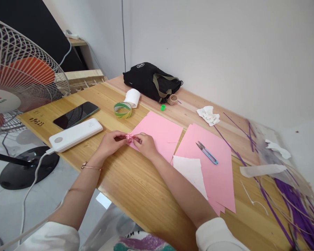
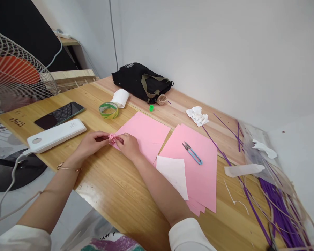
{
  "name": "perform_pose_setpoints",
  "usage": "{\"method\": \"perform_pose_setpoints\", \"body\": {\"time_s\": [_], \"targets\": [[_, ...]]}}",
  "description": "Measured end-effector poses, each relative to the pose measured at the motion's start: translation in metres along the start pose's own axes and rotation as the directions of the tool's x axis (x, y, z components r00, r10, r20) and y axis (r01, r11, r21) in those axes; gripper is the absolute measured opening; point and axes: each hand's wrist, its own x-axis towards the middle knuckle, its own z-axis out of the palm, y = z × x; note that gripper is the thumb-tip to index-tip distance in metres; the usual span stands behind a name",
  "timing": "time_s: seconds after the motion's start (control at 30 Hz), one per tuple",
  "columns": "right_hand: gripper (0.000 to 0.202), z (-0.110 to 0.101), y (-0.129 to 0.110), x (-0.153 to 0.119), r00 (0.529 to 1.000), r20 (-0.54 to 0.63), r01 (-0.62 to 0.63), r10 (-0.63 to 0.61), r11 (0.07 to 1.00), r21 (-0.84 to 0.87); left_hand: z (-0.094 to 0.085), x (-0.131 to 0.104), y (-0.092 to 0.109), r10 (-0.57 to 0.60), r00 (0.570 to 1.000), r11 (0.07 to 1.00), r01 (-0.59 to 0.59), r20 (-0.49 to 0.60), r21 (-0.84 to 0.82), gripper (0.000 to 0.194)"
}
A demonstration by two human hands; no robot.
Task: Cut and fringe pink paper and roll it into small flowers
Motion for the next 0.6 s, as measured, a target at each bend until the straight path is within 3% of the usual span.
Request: {"method": "perform_pose_setpoints", "body": {"time_s": [0.6], "targets": [[0.017, -0.0017, -0.0022, -0.0007, 1.0, 0.016, -0.003, 0.003, 1.0, -0.01, 0.0005, -0.0005, 0.0028, -0.028, 1.0, 0.999, 0.028, -0.013, -0.034, 0.034]]}}
